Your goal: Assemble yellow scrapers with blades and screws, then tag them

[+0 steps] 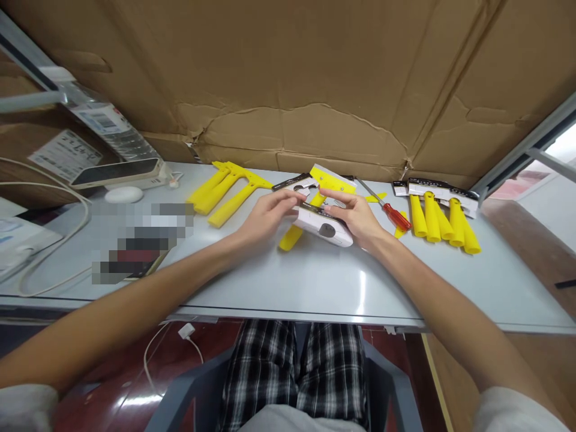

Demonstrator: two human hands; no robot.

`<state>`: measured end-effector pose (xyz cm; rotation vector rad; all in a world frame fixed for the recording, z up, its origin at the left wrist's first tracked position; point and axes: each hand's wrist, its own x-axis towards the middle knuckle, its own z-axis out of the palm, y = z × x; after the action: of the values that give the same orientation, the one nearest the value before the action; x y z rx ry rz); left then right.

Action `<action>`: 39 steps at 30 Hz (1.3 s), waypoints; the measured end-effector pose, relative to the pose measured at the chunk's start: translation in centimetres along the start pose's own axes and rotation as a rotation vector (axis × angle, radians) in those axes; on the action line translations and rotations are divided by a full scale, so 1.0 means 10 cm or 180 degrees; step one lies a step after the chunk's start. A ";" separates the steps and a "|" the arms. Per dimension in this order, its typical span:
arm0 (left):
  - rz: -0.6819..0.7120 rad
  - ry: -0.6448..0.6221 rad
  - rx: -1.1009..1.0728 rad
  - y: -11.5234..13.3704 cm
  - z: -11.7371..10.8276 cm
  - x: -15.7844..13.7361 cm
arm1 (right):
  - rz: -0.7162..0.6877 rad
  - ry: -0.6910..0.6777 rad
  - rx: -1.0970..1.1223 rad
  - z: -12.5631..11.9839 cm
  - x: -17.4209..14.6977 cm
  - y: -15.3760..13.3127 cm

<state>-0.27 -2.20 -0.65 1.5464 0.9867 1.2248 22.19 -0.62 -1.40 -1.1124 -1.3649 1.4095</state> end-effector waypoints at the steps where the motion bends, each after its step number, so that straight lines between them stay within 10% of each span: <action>1: 0.0180 -0.0052 0.0144 0.03 -0.02 0.00 | -0.0037 0.0058 -0.0020 -0.02 0.02 0.00; 5: 0.0484 -0.0128 0.0785 0.10 -0.07 -0.01 | -0.0175 0.0007 -0.0117 -0.09 0.03 -0.01; 16: -0.0609 -0.1281 0.0294 0.16 -0.05 -0.08 | -0.0695 0.0252 -0.0509 -0.13 -0.01 -0.09; 29: -0.0346 -0.0757 0.0900 0.12 -0.06 -0.03 | -0.0934 0.1205 0.0009 -0.70 0.21 -0.22; 39: -0.0764 -0.0088 0.0148 0.06 -0.01 -0.04 | -0.0520 0.0934 0.0360 -0.48 0.14 -0.25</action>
<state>-0.46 -2.75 -0.12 1.4293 1.1532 1.0167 26.50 1.92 1.05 -1.0607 -1.1257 1.1409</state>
